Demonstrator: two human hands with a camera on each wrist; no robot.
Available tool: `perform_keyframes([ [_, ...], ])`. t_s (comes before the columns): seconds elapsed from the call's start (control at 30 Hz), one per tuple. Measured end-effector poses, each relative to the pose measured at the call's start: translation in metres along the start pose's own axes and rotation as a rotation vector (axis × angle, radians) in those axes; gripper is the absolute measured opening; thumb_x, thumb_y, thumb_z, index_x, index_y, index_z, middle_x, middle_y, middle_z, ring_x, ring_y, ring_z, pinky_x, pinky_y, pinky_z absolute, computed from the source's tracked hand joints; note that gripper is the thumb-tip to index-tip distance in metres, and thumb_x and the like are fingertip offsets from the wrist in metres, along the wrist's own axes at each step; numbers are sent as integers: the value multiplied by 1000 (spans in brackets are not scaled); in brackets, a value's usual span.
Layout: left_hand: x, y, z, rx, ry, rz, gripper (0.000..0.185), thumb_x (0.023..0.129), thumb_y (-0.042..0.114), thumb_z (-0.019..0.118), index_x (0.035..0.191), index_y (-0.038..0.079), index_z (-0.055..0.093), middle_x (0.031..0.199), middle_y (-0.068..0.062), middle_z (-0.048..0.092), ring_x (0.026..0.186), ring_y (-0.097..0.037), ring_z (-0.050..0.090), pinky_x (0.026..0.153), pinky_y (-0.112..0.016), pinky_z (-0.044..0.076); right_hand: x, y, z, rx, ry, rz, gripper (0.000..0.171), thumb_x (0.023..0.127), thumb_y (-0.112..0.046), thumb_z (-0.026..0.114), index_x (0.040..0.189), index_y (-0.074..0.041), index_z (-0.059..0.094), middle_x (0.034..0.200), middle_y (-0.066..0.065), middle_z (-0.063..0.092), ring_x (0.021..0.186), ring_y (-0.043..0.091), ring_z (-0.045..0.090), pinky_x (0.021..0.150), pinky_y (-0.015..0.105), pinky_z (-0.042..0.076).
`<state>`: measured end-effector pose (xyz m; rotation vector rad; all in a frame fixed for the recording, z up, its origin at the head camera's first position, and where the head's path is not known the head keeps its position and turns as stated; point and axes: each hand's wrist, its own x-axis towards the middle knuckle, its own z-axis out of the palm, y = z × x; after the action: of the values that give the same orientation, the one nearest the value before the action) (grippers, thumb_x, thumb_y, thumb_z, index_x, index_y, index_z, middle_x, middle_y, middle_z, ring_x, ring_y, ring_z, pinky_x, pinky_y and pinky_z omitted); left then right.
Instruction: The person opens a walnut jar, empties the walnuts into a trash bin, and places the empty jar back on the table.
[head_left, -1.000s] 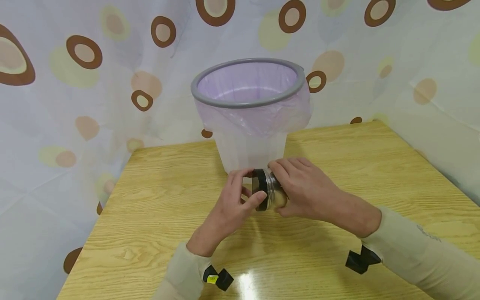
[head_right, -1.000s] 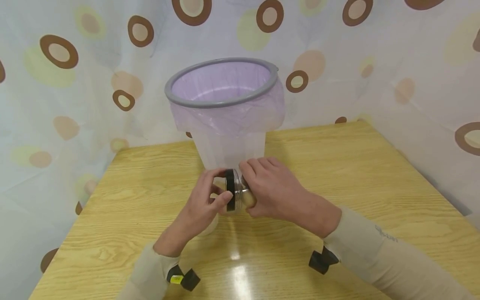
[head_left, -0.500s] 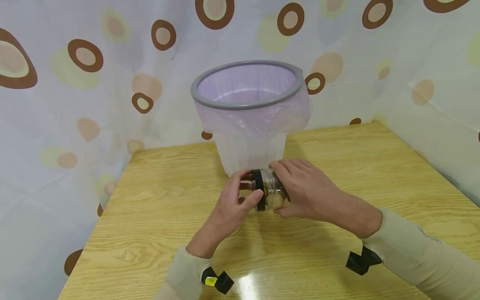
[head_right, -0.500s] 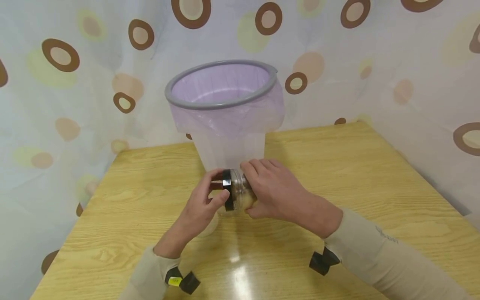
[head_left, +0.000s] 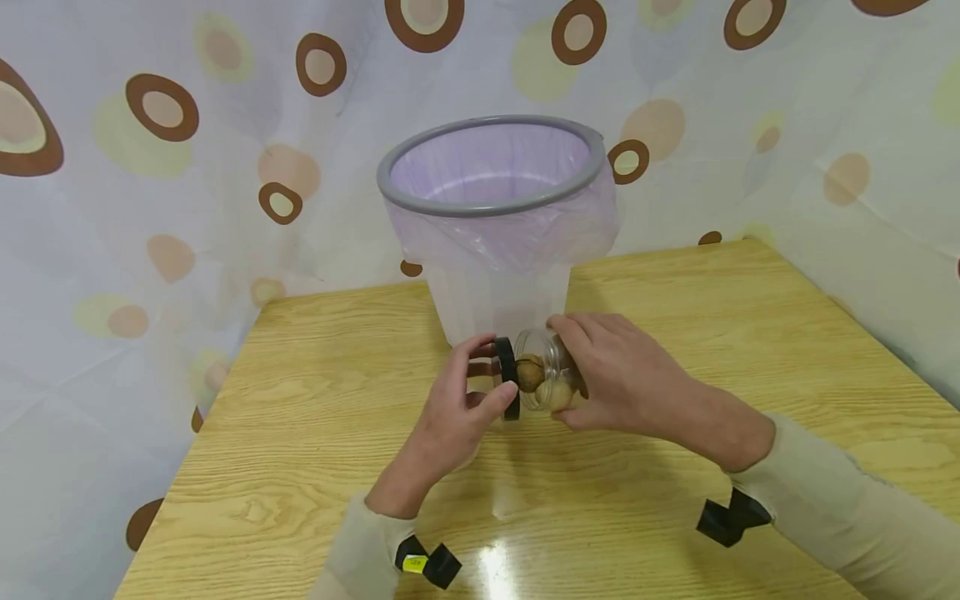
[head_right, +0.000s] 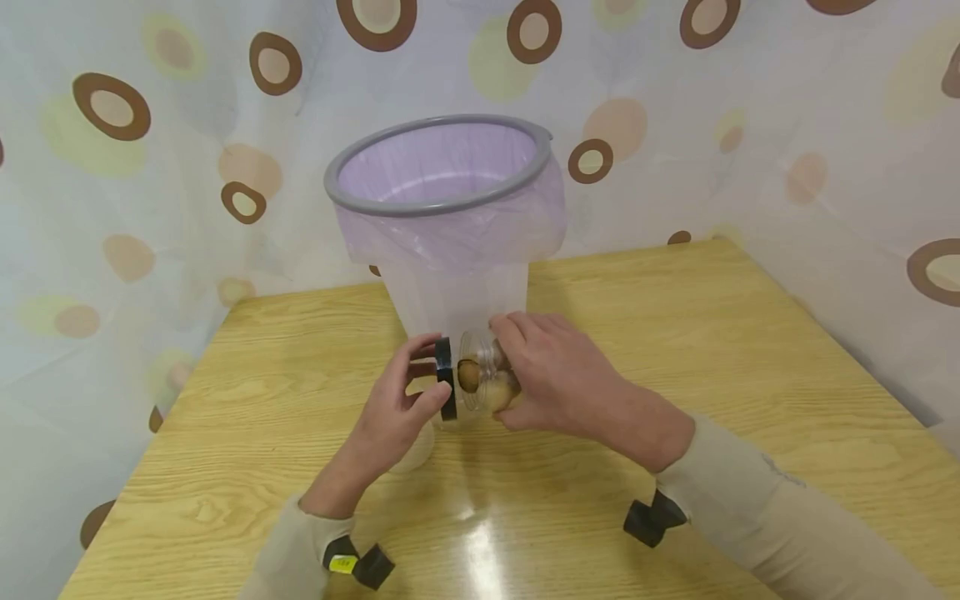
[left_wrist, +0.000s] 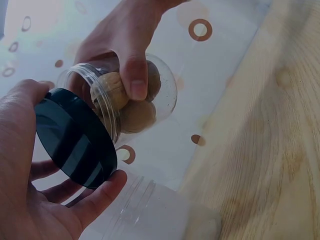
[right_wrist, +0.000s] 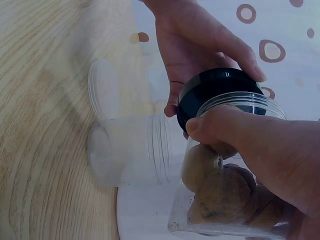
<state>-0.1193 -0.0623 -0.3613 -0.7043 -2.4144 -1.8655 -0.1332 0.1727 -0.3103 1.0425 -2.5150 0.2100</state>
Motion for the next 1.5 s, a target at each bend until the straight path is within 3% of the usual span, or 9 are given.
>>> perform_keyframes([
  [0.27,-6,3,-5,61,3,40,64,94,26,64,150,15,35,142,-8,45,123,-26,53,88,-32,57,-2,4,-4,-8,14,17,95,57,-45,89,128,4,51,109,15,63,96,31,64,88,49,53],
  [0.5,-13,4,-8,244,-31,121,68,89,26,72,149,19,40,134,-7,47,116,-20,53,83,-31,57,-3,9,-6,-5,53,-4,91,56,-44,88,124,5,52,106,14,63,90,29,63,84,48,53],
  [0.7,-20,4,-8,414,-62,202,71,87,31,76,148,20,43,138,-4,46,116,-19,51,81,-30,52,-3,14,-11,4,64,-4,88,57,-42,88,121,5,52,100,12,63,84,27,62,81,47,54],
  [0.83,-23,6,-6,464,-109,238,72,85,33,77,147,18,45,134,-3,47,113,-19,52,86,-32,50,-3,18,-16,22,69,13,88,57,-41,88,124,4,51,102,13,64,87,28,63,82,47,54],
  [1.0,-26,8,0,515,-210,195,75,83,39,79,147,19,45,136,-4,47,123,-19,51,100,-39,49,-3,22,-21,41,66,54,90,58,-40,88,127,4,50,103,15,65,87,30,63,80,47,54],
  [1.1,-28,8,6,569,-282,136,76,83,47,76,147,22,45,139,-3,45,122,-18,50,101,-38,49,-2,23,-24,47,50,75,90,60,-40,88,128,3,49,103,15,64,87,30,62,77,45,54],
  [1.27,-29,4,16,680,-390,91,75,86,60,68,148,24,45,139,0,44,123,-17,49,102,-35,48,-2,25,-29,44,39,88,89,62,-40,87,129,3,48,105,15,63,87,30,62,76,46,54],
  [1.5,-27,-2,30,800,-466,68,77,86,64,64,148,22,44,141,-3,44,127,-20,46,99,-35,50,0,28,-32,50,40,100,88,62,-39,87,128,4,49,107,16,63,89,30,62,78,45,54],
])
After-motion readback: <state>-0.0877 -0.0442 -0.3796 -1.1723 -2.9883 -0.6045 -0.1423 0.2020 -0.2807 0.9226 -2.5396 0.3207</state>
